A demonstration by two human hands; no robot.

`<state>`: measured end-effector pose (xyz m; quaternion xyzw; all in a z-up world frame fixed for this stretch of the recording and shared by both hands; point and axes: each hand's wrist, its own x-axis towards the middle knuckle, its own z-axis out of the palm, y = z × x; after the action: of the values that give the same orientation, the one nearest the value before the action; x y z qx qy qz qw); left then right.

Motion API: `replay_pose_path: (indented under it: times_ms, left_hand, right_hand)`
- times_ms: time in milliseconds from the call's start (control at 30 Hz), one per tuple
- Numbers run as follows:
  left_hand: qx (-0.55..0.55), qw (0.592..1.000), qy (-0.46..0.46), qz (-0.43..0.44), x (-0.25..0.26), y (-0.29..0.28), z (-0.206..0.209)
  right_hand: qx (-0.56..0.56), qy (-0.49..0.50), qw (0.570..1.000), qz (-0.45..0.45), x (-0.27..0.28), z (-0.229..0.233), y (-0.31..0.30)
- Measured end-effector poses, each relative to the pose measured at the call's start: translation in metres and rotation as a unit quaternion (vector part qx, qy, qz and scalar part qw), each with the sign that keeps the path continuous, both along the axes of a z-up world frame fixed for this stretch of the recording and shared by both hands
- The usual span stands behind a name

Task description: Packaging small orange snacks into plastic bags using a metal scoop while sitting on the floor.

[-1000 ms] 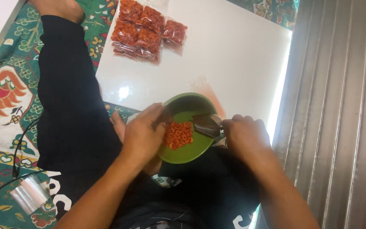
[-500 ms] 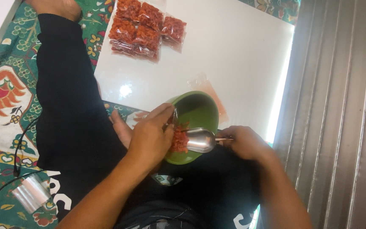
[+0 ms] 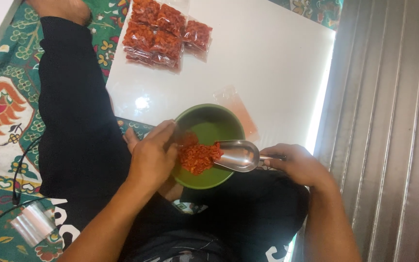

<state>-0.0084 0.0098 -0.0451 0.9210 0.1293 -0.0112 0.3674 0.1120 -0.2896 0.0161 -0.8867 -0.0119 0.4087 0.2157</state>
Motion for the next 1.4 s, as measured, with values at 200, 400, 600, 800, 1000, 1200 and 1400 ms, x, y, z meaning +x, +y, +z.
replay_pose_path:
  times_ms: [200, 400, 600, 800, 1000, 1200, 1400]
  left_hand:
    - [0.009, 1.000, -0.013, -0.003, -0.001, -0.006, 0.004]
    - [-0.110, 0.993, -0.014, -0.033, 0.001, -0.004, 0.031]
    - [-0.134, 0.989, -0.008, -0.057, 0.003, -0.001, 0.042]
    - [-0.154, 0.984, 0.028, -0.085, 0.010, -0.006, 0.016]
    - [-0.163, 0.982, -0.008, -0.099, 0.012, -0.019, 0.001]
    - [-0.143, 0.984, -0.035, -0.100, 0.017, -0.028, -0.015]
    - [-0.185, 0.980, -0.036, -0.057, 0.021, -0.025, 0.008]
  right_hand:
    - [0.010, -0.011, 1.000, -0.027, -0.001, 0.002, -0.013]
    - [0.038, -0.009, 0.999, -0.018, 0.000, 0.002, -0.012]
    - [0.062, -0.015, 0.997, -0.040, 0.003, -0.005, -0.018]
    - [0.083, -0.024, 0.995, -0.052, 0.003, 0.001, -0.021]
    - [0.068, -0.076, 0.995, 0.000, 0.006, 0.061, 0.012]
    - [-0.022, -0.132, 0.985, 0.111, 0.006, 0.101, 0.048]
    - [-0.205, -0.101, 0.954, 0.196, 0.009, 0.123, 0.082]
